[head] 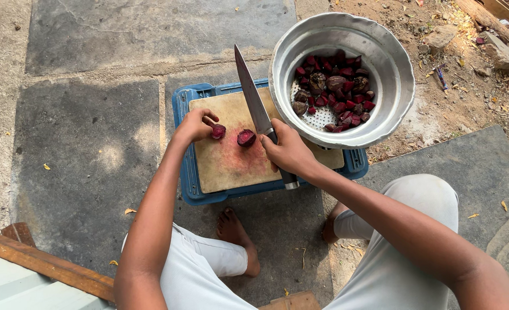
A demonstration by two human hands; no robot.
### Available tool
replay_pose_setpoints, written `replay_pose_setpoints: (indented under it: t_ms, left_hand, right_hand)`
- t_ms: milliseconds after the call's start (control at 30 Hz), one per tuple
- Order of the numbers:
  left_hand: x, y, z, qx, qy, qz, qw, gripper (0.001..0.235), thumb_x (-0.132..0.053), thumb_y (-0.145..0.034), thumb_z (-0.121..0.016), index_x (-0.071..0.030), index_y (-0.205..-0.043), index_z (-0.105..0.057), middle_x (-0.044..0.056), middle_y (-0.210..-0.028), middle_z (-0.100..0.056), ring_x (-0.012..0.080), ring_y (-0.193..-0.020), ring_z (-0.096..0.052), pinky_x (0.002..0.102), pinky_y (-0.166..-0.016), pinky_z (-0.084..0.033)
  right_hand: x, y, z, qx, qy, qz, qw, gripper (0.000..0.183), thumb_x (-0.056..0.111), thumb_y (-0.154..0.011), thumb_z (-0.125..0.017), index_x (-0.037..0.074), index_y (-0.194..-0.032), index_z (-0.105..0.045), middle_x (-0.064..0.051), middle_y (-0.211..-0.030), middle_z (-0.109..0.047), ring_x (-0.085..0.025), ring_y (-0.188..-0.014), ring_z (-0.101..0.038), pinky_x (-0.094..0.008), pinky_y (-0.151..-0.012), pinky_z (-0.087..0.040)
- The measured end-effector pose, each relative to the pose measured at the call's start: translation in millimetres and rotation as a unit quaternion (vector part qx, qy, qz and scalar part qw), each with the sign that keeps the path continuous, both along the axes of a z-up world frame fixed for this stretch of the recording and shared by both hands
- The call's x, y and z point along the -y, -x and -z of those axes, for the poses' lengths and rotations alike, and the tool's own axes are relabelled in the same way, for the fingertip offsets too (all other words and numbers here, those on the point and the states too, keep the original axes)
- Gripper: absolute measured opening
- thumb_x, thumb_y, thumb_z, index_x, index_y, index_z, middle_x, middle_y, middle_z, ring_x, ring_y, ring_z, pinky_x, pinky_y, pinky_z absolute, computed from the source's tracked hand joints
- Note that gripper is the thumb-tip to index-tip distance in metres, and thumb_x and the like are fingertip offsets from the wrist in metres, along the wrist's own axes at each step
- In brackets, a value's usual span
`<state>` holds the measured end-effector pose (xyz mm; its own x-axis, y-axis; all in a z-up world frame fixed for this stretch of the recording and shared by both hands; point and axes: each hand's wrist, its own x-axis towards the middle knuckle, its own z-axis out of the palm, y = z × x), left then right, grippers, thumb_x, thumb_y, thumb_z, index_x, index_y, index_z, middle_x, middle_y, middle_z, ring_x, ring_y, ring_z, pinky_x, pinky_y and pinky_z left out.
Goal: The person sits on the ground and uses a knife to cut dark red vegetables on a wooden board placed on a blue crate. The cut pieces are transferred into a metal colander nearby.
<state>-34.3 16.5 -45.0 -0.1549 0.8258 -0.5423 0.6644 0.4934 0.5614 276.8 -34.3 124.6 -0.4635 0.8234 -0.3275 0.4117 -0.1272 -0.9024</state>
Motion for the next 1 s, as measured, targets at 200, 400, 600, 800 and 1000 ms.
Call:
replay_pose_setpoints:
  t_ms: [200,400,600,800,1000]
  left_hand:
    - [-8.8,13.1,23.3,0.132,-0.004,-0.029,0.991,0.053,0.012,-0.072,-0.052,-0.004,-0.119,-0.072,0.012,-0.108,-0.077,0.0182,-0.09,-0.073,0.033,-0.069,-0.059]
    - [-2.5,2.3,0.1,0.105,-0.014,-0.039,0.994,0.042,-0.017,-0.085,-0.084,-0.003,-0.12,-0.067,0.012,-0.103,-0.076,0.02,-0.086,-0.072,0.034,-0.071,-0.057]
    - [-2.0,-9.6,-16.1,0.017,-0.051,0.027,0.998,0.047,-0.005,-0.072,-0.084,-0.008,-0.117,-0.073,0.01,-0.104,-0.08,0.0188,-0.097,-0.075,0.036,-0.087,-0.059]
    - [1.7,103.7,-26.1,0.003,-0.325,-0.365,0.872,0.028,0.002,-0.083,-0.076,-0.005,-0.108,-0.066,0.012,-0.113,-0.069,0.0197,-0.099,-0.072,0.03,-0.082,-0.06]
    - [43.1,159.4,-31.2,0.077,-0.321,-0.665,0.67,0.023,0.012,-0.076,-0.063,-0.006,-0.079,-0.049,0.012,-0.081,-0.07,0.0089,-0.048,-0.056,0.027,-0.036,-0.025]
  right_hand:
    - [0.8,-0.5,0.6,0.012,0.002,-0.003,1.0,0.017,0.017,-0.1,-0.055,0.002,-0.106,-0.054,-0.005,-0.056,-0.06,-0.014,-0.043,-0.062,-0.033,-0.042,-0.049]
    - [0.1,-0.9,-0.3,0.009,0.002,-0.002,1.0,0.017,0.018,-0.1,-0.055,0.002,-0.108,-0.054,-0.004,-0.056,-0.059,-0.014,-0.043,-0.062,-0.033,-0.042,-0.05]
    - [0.7,0.3,-1.1,-0.001,0.007,0.002,1.0,0.016,0.017,-0.099,-0.055,0.004,-0.109,-0.054,-0.006,-0.055,-0.059,-0.015,-0.042,-0.061,-0.033,-0.042,-0.049]
    - [1.3,-5.1,1.1,-0.005,0.004,0.005,1.0,0.018,0.017,-0.101,-0.056,-0.001,-0.105,-0.053,-0.006,-0.057,-0.058,-0.016,-0.043,-0.062,-0.034,-0.042,-0.05]
    - [-0.3,-22.1,4.4,-0.004,0.005,0.027,1.0,0.018,0.014,-0.099,-0.055,0.0,-0.108,-0.052,-0.007,-0.057,-0.058,-0.016,-0.043,-0.062,-0.035,-0.042,-0.05]
